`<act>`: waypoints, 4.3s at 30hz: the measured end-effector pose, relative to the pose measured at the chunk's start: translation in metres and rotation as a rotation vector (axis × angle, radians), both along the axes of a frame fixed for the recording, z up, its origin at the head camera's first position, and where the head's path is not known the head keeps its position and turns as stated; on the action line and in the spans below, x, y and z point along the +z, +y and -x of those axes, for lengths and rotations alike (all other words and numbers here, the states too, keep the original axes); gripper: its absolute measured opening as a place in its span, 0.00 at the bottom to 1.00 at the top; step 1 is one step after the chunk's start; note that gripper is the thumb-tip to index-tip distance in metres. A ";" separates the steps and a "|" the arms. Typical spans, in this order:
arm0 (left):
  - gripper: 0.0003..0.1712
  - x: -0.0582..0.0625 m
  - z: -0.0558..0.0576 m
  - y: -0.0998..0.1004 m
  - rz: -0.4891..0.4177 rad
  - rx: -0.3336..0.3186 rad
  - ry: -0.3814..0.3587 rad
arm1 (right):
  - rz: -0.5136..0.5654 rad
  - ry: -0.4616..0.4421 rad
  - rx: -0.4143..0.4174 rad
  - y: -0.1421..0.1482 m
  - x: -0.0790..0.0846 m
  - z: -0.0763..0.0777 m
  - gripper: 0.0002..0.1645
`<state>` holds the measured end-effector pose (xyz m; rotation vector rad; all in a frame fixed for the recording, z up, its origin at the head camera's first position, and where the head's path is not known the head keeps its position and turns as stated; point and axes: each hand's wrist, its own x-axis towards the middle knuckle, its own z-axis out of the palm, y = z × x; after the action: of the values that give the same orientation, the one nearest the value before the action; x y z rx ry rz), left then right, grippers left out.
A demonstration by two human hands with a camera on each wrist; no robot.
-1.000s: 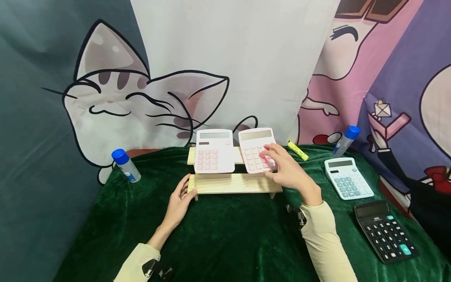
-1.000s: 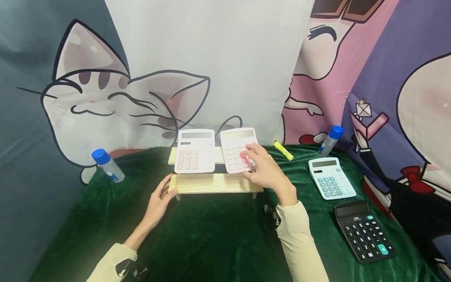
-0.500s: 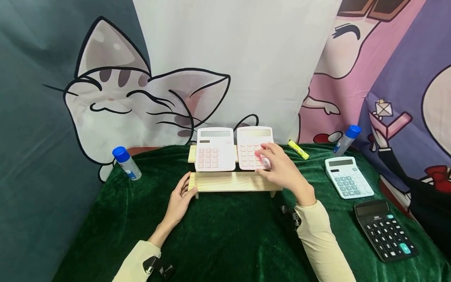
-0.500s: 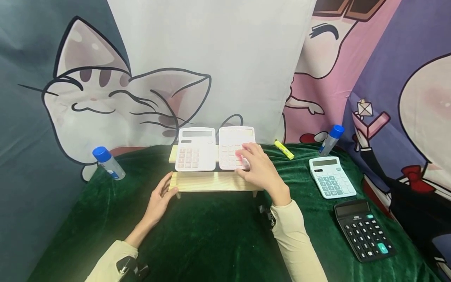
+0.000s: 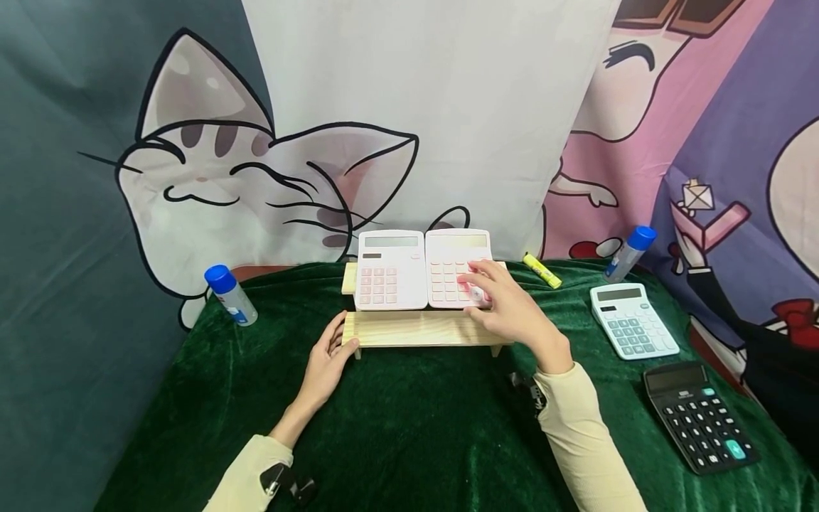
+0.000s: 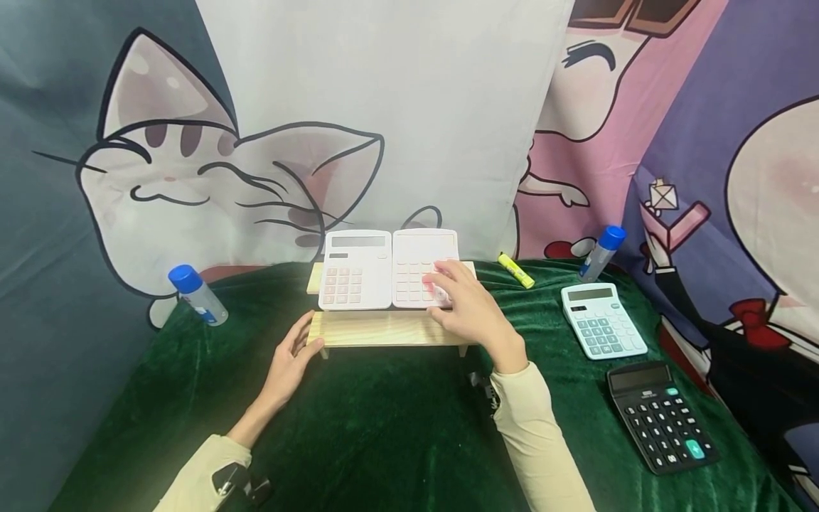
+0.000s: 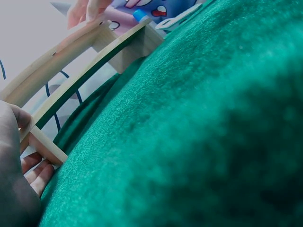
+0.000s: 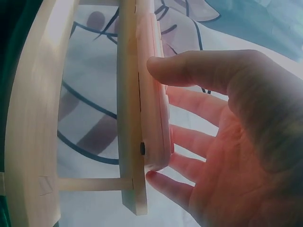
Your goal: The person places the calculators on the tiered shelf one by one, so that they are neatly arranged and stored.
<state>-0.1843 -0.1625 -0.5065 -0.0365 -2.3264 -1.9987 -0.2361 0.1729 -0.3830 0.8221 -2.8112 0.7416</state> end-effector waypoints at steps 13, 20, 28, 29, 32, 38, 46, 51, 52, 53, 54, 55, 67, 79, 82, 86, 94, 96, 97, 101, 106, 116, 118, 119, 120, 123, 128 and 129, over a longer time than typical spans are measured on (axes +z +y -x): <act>0.37 -0.001 -0.002 -0.002 0.000 0.004 0.002 | 0.047 -0.016 0.001 -0.002 -0.001 0.000 0.30; 0.36 -0.003 -0.001 0.004 -0.030 -0.007 0.011 | 0.143 0.066 -0.049 0.019 -0.006 -0.006 0.33; 0.37 -0.002 0.000 0.002 0.004 0.011 0.012 | 0.158 0.061 -0.177 0.089 -0.032 -0.031 0.32; 0.37 -0.002 -0.001 0.001 0.008 0.012 0.010 | 0.167 0.056 -0.193 0.099 -0.036 -0.036 0.32; 0.37 -0.002 -0.003 -0.002 0.011 0.021 0.001 | 0.193 0.061 -0.228 0.128 -0.046 -0.049 0.31; 0.37 -0.001 -0.003 -0.002 0.000 0.029 0.015 | 0.168 0.122 -0.340 0.176 -0.061 -0.076 0.33; 0.37 -0.003 -0.002 0.004 -0.008 -0.007 0.008 | 0.069 -0.062 -0.632 0.235 -0.084 -0.108 0.53; 0.36 -0.003 -0.003 0.004 -0.008 -0.001 0.010 | -0.048 -0.233 -0.809 0.259 -0.092 -0.115 0.71; 0.37 -0.003 -0.003 0.005 -0.006 -0.002 0.011 | -0.066 -0.275 -0.837 0.262 -0.093 -0.116 0.73; 0.37 -0.003 -0.003 0.004 -0.002 -0.002 0.012 | -0.078 -0.311 -0.859 0.264 -0.094 -0.116 0.74; 0.37 -0.003 -0.003 0.004 0.001 -0.001 0.014 | -0.089 -0.346 -0.877 0.266 -0.096 -0.117 0.76; 0.37 -0.003 -0.002 0.004 0.002 0.001 0.018 | -0.097 -0.376 -0.886 0.268 -0.097 -0.117 0.77; 0.36 -0.001 0.000 0.000 0.001 0.009 0.019 | -0.232 -0.617 -0.885 0.277 -0.098 -0.120 0.84; 0.37 0.000 -0.001 -0.005 -0.008 0.010 0.035 | -0.268 -0.701 -0.895 0.273 -0.092 -0.131 0.85; 0.37 0.001 -0.002 -0.007 -0.006 0.010 0.034 | -0.282 -0.635 -0.893 0.270 -0.091 -0.126 0.83; 0.37 0.002 -0.002 -0.007 -0.008 0.012 0.041 | -0.259 -0.596 -0.842 0.265 -0.089 -0.119 0.79; 0.37 0.001 -0.002 -0.001 -0.011 -0.003 0.026 | -0.244 -0.426 -0.600 0.238 -0.075 -0.109 0.69; 0.36 0.000 -0.003 -0.001 -0.010 -0.002 0.020 | -0.235 -0.366 -0.541 0.225 -0.072 -0.108 0.67; 0.36 0.000 -0.002 0.000 -0.011 0.002 0.017 | -0.226 -0.336 -0.515 0.218 -0.071 -0.107 0.66; 0.36 0.000 -0.002 0.000 -0.005 0.016 0.018 | -0.193 -0.226 -0.445 0.187 -0.062 -0.104 0.64; 0.37 0.002 -0.003 0.001 -0.001 0.017 0.010 | -0.164 -0.143 -0.364 0.151 -0.048 -0.099 0.62; 0.36 0.003 -0.004 0.001 -0.008 0.005 0.015 | -0.176 -0.076 -0.173 0.079 -0.039 -0.086 0.60; 0.37 0.003 -0.004 0.001 -0.008 0.006 0.010 | -0.170 -0.069 -0.136 0.066 -0.040 -0.082 0.60; 0.37 0.003 -0.003 0.001 -0.008 0.005 0.007 | -0.168 -0.066 -0.120 0.059 -0.040 -0.080 0.60; 0.37 0.004 -0.003 0.001 -0.009 0.004 0.002 | -0.165 -0.064 -0.106 0.053 -0.041 -0.079 0.60; 0.37 0.005 -0.003 0.002 -0.004 -0.002 -0.012 | -0.168 -0.054 -0.080 0.035 -0.043 -0.074 0.60; 0.37 0.005 -0.002 0.001 0.004 0.008 -0.016 | -0.162 -0.006 -0.078 0.001 -0.048 -0.065 0.61; 0.37 0.005 -0.002 0.000 0.006 0.010 -0.014 | -0.159 0.008 -0.085 -0.007 -0.050 -0.064 0.61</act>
<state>-0.1823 -0.1622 -0.5014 -0.0109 -2.3363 -1.9935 -0.1722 0.1662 -0.4328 0.7207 -2.9063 0.5066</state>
